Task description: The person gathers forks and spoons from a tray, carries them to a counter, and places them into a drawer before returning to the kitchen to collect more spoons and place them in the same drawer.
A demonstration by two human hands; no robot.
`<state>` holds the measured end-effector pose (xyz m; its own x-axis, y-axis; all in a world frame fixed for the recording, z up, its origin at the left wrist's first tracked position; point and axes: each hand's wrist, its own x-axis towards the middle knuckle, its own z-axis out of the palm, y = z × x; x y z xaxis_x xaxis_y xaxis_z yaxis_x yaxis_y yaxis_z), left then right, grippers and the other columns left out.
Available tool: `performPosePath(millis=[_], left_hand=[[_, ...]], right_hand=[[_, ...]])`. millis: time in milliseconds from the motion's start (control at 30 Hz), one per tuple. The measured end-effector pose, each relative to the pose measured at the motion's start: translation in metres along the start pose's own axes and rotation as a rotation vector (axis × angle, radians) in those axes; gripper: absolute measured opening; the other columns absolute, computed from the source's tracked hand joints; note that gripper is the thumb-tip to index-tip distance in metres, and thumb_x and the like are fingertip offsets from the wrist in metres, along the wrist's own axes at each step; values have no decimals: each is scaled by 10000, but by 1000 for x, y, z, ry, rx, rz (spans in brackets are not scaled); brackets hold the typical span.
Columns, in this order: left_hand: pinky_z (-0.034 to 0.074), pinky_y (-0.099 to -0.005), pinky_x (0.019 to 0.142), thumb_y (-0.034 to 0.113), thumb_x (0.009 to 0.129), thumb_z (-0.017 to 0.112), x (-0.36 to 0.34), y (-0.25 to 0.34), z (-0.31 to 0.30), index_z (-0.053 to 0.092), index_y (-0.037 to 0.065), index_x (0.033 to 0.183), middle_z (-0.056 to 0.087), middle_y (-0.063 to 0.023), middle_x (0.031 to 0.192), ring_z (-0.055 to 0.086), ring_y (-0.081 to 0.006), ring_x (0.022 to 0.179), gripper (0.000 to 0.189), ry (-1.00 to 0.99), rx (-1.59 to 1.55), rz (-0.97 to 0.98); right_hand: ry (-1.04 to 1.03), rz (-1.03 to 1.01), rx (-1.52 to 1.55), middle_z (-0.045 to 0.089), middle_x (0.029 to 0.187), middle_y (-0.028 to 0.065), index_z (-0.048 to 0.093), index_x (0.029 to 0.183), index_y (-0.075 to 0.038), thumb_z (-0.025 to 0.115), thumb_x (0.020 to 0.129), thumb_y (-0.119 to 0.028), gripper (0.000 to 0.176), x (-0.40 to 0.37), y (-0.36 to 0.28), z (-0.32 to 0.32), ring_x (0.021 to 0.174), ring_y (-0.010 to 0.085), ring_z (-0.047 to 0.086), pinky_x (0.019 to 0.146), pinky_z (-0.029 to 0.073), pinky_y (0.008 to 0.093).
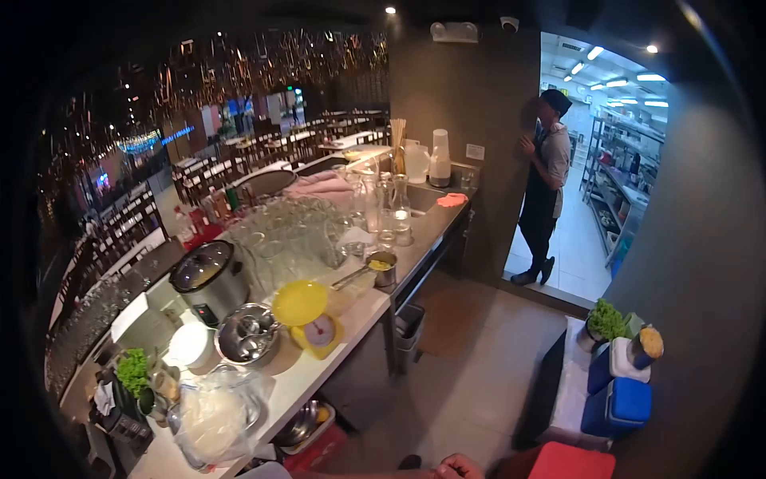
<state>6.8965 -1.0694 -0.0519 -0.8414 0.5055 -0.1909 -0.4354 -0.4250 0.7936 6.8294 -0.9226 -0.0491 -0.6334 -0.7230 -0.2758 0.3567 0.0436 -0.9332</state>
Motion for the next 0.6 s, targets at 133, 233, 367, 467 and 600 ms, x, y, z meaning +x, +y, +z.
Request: performPosePath(millis=[133,233,367,467,600], left_hand=[[451,-250,655,260,911,531,55,71,-34,713,22,919,685,-47,926,612,-111,853,300,-83,208,-13],[455,-257,687,262,910,538,100,92,-59,709,17,933,685,-52,914,611,-114,852,300,-179,17,-151],[448,-262,821,248,913,544,159,117,-99,692,-13,925,679,-84,909,619,-171,871,301,-323,125,-76],[444,-260,831,251,928,520,203,147,-118,694,-8,907,679,-74,896,618,-182,872,313,-316,132,-30],[455,-276,818,256,941,500,274,169,-154,699,10,913,679,-72,902,615,-178,879,318,-233,336,61]], right_hand=[[37,-71,-101,564,749,-18,566,877,-57,580,895,-140,86,51,-64,-41,663,68,518,600,431,212],[109,-117,-97,571,752,-8,567,876,-50,589,883,-123,76,84,-76,-61,677,75,530,611,438,218],[261,-212,-26,586,775,16,570,875,-40,628,844,-65,70,135,-84,-96,708,93,550,639,458,232],[195,-166,110,585,786,13,574,888,-44,627,849,-76,73,180,-92,-135,724,90,548,652,452,224],[154,-180,-62,571,758,8,576,878,-42,604,877,-136,98,238,-130,-189,715,91,529,648,439,234]])
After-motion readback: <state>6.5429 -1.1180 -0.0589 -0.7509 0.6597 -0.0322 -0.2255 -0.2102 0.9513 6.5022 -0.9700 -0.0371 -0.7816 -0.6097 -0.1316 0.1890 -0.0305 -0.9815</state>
